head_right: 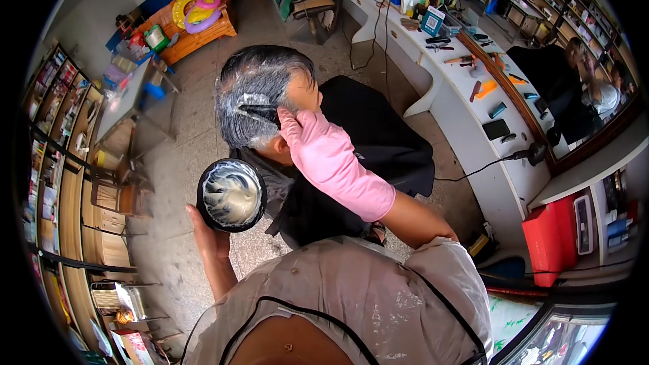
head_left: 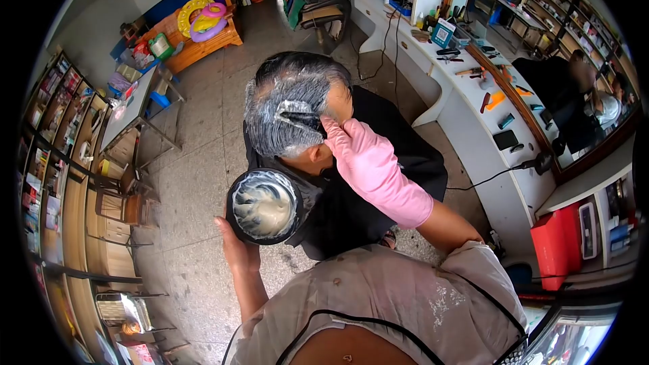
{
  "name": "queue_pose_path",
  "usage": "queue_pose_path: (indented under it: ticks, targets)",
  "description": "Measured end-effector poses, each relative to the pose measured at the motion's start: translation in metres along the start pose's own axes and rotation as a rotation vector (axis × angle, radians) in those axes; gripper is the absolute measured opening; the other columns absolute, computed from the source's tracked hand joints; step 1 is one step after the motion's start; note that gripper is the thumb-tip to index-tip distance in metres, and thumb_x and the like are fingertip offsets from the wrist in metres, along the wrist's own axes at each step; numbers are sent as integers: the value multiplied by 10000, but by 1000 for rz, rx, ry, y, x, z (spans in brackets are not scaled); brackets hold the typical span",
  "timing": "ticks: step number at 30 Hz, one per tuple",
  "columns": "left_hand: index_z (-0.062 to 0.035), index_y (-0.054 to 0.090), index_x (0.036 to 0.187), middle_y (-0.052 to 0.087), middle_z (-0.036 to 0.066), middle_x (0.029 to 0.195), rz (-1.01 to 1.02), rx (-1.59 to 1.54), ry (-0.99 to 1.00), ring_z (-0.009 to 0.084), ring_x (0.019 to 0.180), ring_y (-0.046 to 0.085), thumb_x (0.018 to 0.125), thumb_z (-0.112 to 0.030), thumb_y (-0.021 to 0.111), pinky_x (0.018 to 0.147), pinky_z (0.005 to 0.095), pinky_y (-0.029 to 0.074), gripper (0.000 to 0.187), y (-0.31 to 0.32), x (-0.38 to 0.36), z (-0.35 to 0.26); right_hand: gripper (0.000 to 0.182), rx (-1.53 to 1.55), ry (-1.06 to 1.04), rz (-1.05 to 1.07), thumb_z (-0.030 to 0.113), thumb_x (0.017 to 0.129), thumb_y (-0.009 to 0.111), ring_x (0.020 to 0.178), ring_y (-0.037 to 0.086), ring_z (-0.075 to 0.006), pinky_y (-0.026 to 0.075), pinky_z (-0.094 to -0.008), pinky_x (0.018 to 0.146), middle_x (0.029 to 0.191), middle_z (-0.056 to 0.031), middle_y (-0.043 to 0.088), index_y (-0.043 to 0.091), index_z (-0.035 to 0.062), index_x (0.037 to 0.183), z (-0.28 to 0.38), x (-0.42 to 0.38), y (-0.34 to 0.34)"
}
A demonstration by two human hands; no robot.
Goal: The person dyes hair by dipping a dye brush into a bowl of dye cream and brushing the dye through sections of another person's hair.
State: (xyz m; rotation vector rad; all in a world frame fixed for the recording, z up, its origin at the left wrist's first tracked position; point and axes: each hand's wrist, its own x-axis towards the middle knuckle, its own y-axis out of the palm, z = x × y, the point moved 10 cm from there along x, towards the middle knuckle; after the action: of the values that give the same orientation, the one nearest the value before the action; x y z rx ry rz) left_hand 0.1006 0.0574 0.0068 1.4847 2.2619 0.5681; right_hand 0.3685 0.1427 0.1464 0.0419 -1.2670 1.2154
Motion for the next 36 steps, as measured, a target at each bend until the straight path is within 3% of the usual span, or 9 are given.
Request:
queue_pose_path:
  ticks: [2, 4, 6, 8, 21, 27, 29, 32, 36]
  targets:
    - [-26, 409, 1325, 471, 121, 1329, 3, -3, 0, 269, 1222, 448, 939, -570, 273, 1034, 425, 350, 681, 2, 0, 0, 336, -57, -60, -38, 151, 819, 638, 670, 570, -202, 476, -311, 550, 749, -78, 538, 594, 69, 1142, 3, 0, -17]
    - [-26, 413, 1322, 471, 120, 1330, 10, -1, 8, 267, 1222, 448, 938, -572, 275, 1033, 422, 349, 681, 4, -1, -2, 301, 109, 174, -105, 174, 869, 616, 647, 532, -130, 443, -238, 568, 765, -51, 557, 575, 46, 1138, -46, 0, -24]
    - [-26, 415, 1320, 473, 120, 1328, 8, 3, 8, 265, 1220, 450, 939, -570, 277, 1032, 421, 351, 679, 3, -1, -2, 164, 471, 436, -124, 120, 907, 536, 740, 597, -200, 470, -291, 658, 842, -105, 607, 578, 24, 1034, -95, -4, -17]
    - [-26, 417, 1318, 475, 119, 1325, 9, 8, 3, 263, 1218, 452, 939, -569, 279, 1031, 420, 352, 677, 3, -1, -2, 137, 938, 730, -66, 95, 928, 506, 644, 503, -49, 391, -184, 556, 843, -20, 614, 559, 18, 1028, -116, -14, 2]
    - [-33, 428, 1312, 484, 114, 1315, -17, 3, -29, 260, 1206, 462, 944, -559, 281, 1021, 420, 366, 659, 2, -4, 0, 179, 1235, 792, 222, 111, 954, 446, 472, 460, -44, 323, -174, 417, 681, -24, 609, 595, 16, 978, -64, -13, 49]
    - [-34, 416, 1321, 473, 119, 1327, -27, 4, -10, 269, 1218, 450, 943, -560, 281, 1024, 425, 361, 661, 1, -5, -1, 178, 1122, 562, 187, 132, 938, 495, 527, 510, -108, 424, -231, 471, 703, -28, 587, 574, -16, 998, -33, -26, 60]
    - [-34, 414, 1323, 470, 120, 1330, -30, 7, -10, 271, 1222, 445, 943, -560, 281, 1026, 425, 359, 662, -1, -5, 0, 219, 616, 76, 4, 152, 863, 607, 639, 592, -227, 477, -312, 537, 776, -87, 609, 602, 46, 1055, -12, -29, 31]
    - [-33, 409, 1325, 464, 122, 1335, -24, 3, -8, 274, 1228, 438, 941, -566, 279, 1030, 428, 354, 670, -2, -3, 0, 266, 339, -43, -24, 167, 814, 652, 713, 608, -271, 492, -328, 584, 806, -115, 595, 619, 82, 1064, 9, -21, -12]
    - [-27, 406, 1326, 462, 129, 1335, -32, 16, -20, 277, 1226, 440, 937, -576, 277, 1030, 433, 354, 685, -3, -4, 0, 159, 268, 309, -82, 151, 870, 586, 658, 577, -263, 464, -334, 574, 782, -113, 581, 589, 46, 989, -71, -16, -19]
